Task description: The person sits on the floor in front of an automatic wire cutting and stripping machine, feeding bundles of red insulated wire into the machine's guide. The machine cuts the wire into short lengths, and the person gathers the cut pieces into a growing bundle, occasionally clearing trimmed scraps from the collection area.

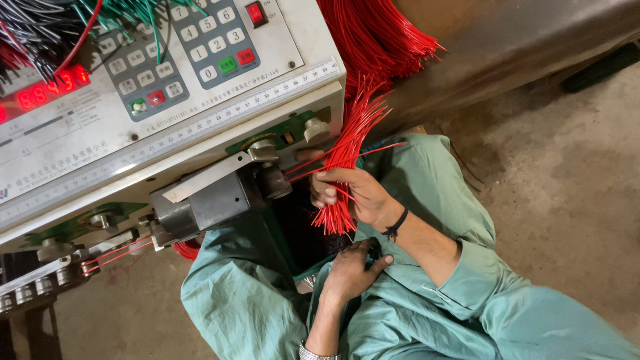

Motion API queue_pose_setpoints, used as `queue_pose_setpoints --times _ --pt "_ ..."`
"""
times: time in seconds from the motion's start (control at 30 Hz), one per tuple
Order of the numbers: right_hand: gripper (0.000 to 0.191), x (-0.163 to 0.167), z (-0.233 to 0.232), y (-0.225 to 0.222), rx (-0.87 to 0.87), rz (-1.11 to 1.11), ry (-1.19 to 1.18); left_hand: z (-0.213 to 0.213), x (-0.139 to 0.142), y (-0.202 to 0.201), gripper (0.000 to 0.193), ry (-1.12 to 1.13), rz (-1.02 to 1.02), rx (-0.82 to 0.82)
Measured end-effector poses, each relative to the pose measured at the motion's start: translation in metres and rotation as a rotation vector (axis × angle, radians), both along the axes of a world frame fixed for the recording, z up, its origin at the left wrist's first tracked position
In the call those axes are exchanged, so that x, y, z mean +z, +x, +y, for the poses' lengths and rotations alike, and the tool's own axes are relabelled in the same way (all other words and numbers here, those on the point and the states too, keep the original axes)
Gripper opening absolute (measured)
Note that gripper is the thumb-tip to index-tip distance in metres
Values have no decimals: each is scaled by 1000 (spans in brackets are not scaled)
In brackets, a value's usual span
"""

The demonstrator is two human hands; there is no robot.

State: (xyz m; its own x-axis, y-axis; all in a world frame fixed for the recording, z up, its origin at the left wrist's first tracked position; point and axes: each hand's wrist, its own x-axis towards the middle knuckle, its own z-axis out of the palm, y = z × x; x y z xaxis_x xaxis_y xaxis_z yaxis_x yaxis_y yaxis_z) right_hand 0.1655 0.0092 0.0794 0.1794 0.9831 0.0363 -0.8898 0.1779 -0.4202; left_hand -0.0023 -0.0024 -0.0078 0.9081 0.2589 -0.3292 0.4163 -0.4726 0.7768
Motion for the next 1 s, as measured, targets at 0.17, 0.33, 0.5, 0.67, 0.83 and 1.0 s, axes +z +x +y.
queue_pose_setpoints --times 0.17,0.33,0.5,0.67,0.83,1.0 --pt "16 24 6 -2 -163 110 -632 1 -1 0 75 17 -1 -1" --pt "5 0 8 -3 -59 42 -115 1 -4 0 72 15 -10 -10" --pt "27 -6 2 0 -9 -76 -55 1 -2 0 69 -7 11 0" --pt "15 10 4 -2 -136 39 -476 1 6 1 68 5 -27 0" --pt "5 -11 5 -1 -62 17 -108 2 8 2 67 -37 45 -4" --pt "16 -20 0 1 -26 -24 7 2 3 2 72 15 2 -4"
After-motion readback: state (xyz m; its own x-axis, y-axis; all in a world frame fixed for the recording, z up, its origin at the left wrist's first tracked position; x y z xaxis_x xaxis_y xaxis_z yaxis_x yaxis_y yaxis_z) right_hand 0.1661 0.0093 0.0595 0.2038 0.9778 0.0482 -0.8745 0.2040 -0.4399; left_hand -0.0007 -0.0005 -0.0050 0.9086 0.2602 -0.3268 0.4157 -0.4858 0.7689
